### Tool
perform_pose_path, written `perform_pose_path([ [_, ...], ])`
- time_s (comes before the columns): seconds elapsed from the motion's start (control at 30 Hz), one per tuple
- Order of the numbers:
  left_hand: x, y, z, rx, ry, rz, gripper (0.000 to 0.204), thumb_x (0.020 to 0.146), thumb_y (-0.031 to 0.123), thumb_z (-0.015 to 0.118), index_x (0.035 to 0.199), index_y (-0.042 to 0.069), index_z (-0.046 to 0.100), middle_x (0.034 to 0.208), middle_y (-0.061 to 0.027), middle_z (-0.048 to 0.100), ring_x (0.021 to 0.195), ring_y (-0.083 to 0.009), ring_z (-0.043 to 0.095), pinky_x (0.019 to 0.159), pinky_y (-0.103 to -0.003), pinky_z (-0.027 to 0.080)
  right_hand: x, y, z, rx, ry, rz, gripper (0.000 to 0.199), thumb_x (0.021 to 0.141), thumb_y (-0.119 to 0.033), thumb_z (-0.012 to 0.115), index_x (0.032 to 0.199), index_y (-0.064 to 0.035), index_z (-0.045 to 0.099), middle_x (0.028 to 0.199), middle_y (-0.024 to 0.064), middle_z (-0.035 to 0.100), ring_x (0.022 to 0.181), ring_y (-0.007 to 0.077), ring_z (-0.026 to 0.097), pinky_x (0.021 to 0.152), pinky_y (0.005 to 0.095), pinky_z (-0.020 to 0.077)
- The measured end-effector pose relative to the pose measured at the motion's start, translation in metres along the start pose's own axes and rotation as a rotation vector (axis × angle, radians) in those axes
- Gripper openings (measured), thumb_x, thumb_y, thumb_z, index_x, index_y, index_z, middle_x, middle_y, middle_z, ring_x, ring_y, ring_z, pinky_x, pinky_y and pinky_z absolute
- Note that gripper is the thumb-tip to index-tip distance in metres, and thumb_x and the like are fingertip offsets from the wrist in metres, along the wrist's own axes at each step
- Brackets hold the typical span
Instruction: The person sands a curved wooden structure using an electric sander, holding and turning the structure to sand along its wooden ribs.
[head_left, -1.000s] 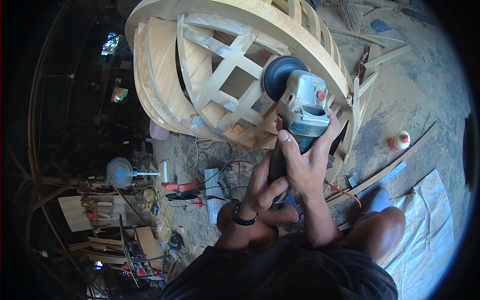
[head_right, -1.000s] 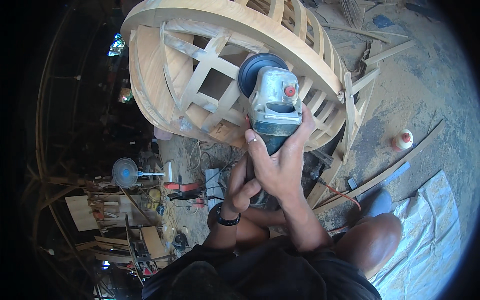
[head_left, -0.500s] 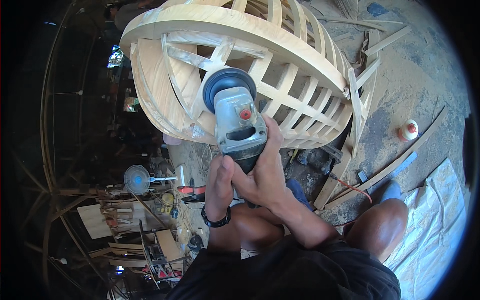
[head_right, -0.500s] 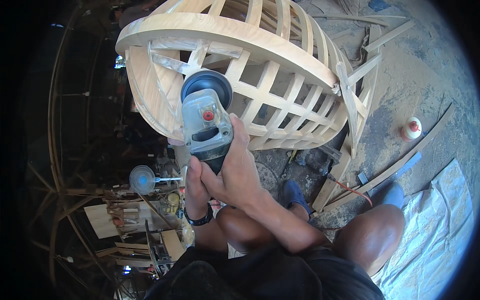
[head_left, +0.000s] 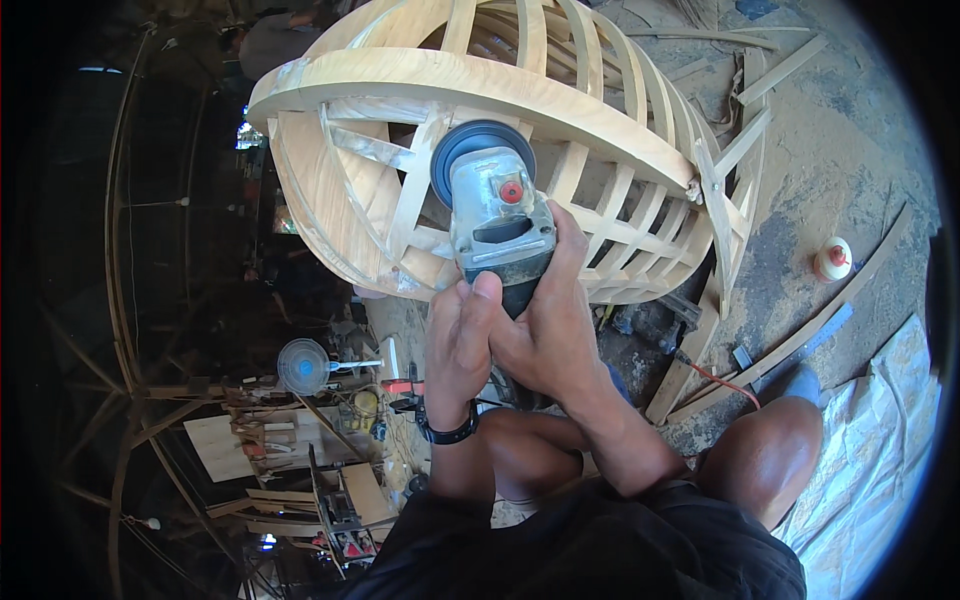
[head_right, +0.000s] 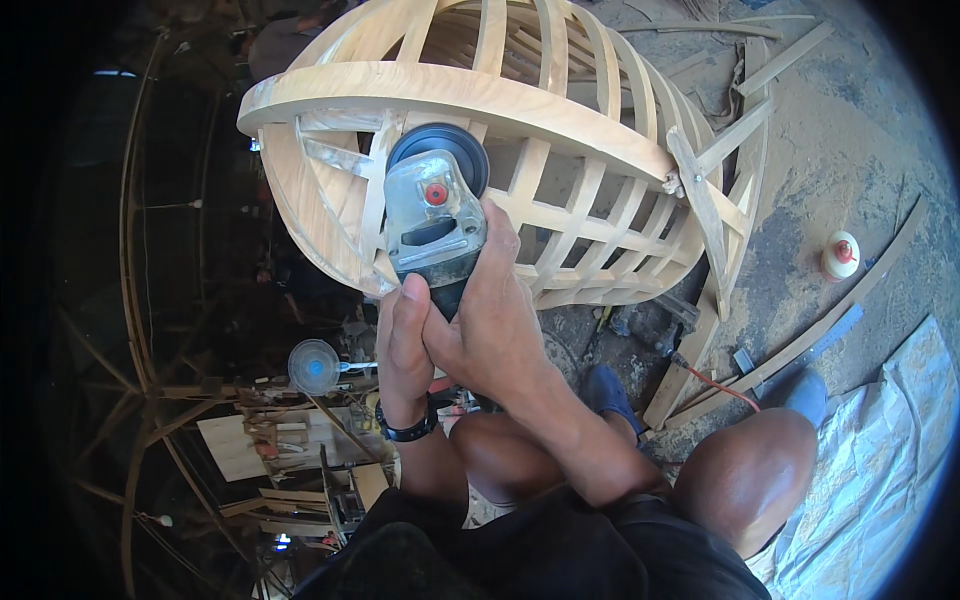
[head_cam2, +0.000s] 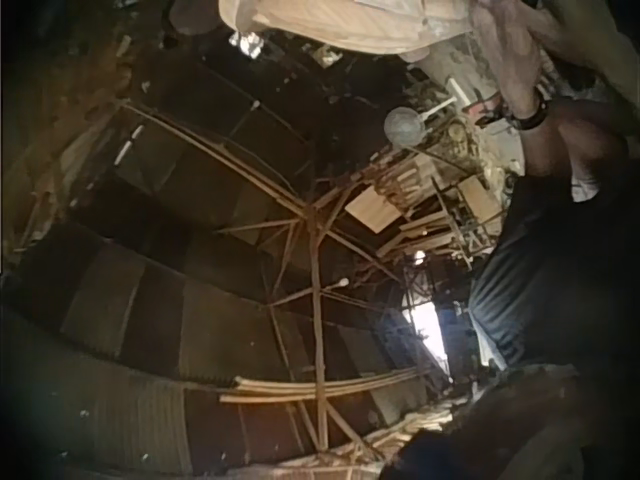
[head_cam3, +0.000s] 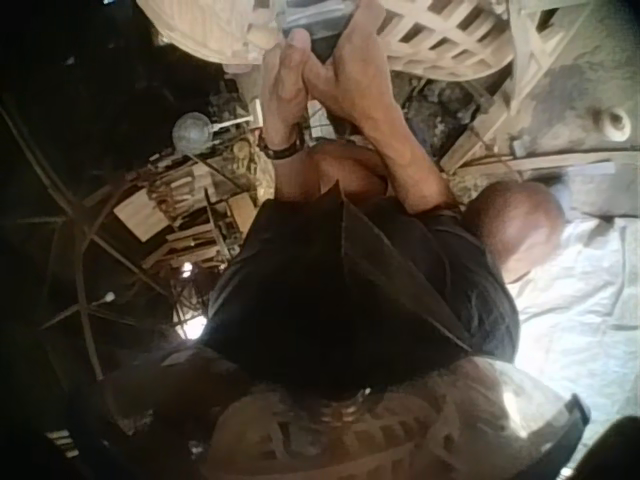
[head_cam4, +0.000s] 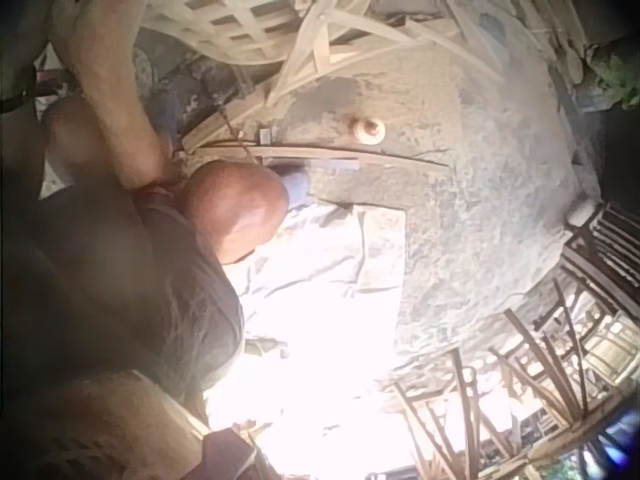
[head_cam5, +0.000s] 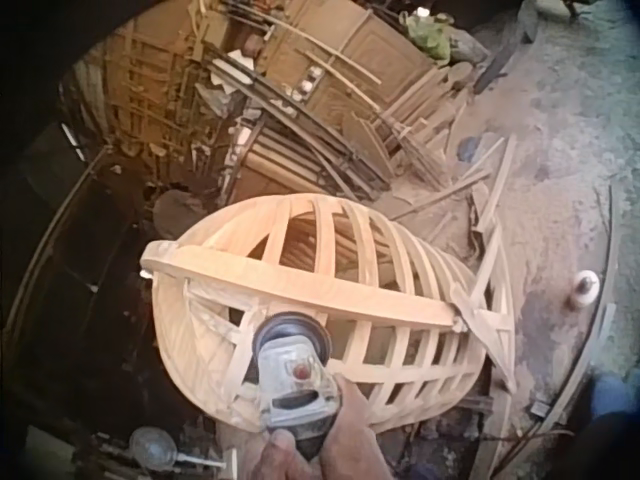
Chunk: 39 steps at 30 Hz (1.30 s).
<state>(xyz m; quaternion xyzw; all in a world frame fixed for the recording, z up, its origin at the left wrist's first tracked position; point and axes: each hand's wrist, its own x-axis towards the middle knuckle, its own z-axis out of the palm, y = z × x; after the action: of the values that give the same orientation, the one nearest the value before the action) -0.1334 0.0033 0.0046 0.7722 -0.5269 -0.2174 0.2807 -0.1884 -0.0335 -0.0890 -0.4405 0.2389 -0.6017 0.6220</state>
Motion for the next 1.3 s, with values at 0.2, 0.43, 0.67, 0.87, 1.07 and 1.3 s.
perform_pose_path([
  [0.2, 0.007, 0.003, 0.003, 0.092, -0.039, -0.039, 0.066, 0.100, 0.049, 0.039, 0.124, -0.008, 0.063, 0.114, -0.0160, 0.070, 0.103, -0.0220, 0.065, 0.093, -0.035, 0.048, 0.008, -0.007, -0.015, 0.049, -0.007, 0.058, 0.090, 0.085, -0.022, 0.076, 0.146, 0.0061, 0.017, 0.128, 0.0267, 0.051, 0.117, 0.0329, 0.058, 0.099, 0.0407, 0.0459],
  [0.43, 0.009, -0.003, 0.012, 0.060, 0.013, -0.013, 0.064, 0.098, 0.051, 0.044, 0.118, -0.006, 0.065, 0.098, -0.0172, 0.069, 0.090, -0.0242, 0.064, 0.083, -0.038, 0.048, 0.011, -0.011, -0.028, 0.156, -0.081, 0.171, 0.085, 0.085, -0.022, 0.077, 0.144, 0.0058, 0.022, 0.125, 0.0243, 0.053, 0.116, 0.0300, 0.058, 0.100, 0.0385, 0.0453],
  [0.67, 0.009, -0.006, 0.012, 0.053, 0.004, 0.011, 0.058, 0.097, 0.048, 0.049, 0.114, -0.004, 0.065, 0.086, -0.0182, 0.069, 0.080, -0.0280, 0.063, 0.076, -0.042, 0.047, 0.009, -0.005, -0.030, 0.152, -0.080, 0.150, 0.087, 0.084, -0.022, 0.077, 0.143, 0.0064, 0.020, 0.125, 0.0249, 0.054, 0.116, 0.0312, 0.058, 0.101, 0.0392, 0.0445],
  [0.87, 0.008, -0.005, 0.010, 0.049, -0.021, -0.005, 0.059, 0.096, 0.050, 0.049, 0.113, -0.005, 0.065, 0.088, -0.0196, 0.069, 0.082, -0.0297, 0.065, 0.076, -0.042, 0.048, 0.005, 0.000, -0.028, 0.050, -0.061, 0.094, 0.087, 0.084, -0.023, 0.077, 0.144, 0.0063, 0.020, 0.125, 0.0251, 0.054, 0.116, 0.0309, 0.059, 0.100, 0.0394, 0.0451],
  [1.07, 0.001, -0.009, 0.013, 0.052, -0.016, 0.018, 0.058, 0.096, 0.047, 0.051, 0.115, -0.006, 0.064, 0.093, -0.0227, 0.070, 0.086, -0.0311, 0.067, 0.079, -0.042, 0.049, -0.006, 0.010, -0.023, 0.151, -0.029, 0.041, 0.089, 0.085, -0.026, 0.072, 0.143, 0.0120, 0.017, 0.124, 0.0370, 0.049, 0.109, 0.0494, 0.060, 0.092, 0.0495, 0.0492],
  [1.3, -0.003, -0.031, 0.013, -0.050, 0.024, 0.087, 0.057, 0.096, 0.046, 0.050, 0.118, -0.005, 0.061, 0.096, -0.0239, 0.069, 0.089, -0.0339, 0.068, 0.079, -0.043, 0.049, -0.013, 0.021, -0.016, -0.102, 0.023, -0.080, 0.093, 0.085, -0.030, 0.075, 0.143, 0.0134, 0.018, 0.124, 0.0364, 0.049, 0.109, 0.0482, 0.060, 0.092, 0.0490, 0.0492],
])
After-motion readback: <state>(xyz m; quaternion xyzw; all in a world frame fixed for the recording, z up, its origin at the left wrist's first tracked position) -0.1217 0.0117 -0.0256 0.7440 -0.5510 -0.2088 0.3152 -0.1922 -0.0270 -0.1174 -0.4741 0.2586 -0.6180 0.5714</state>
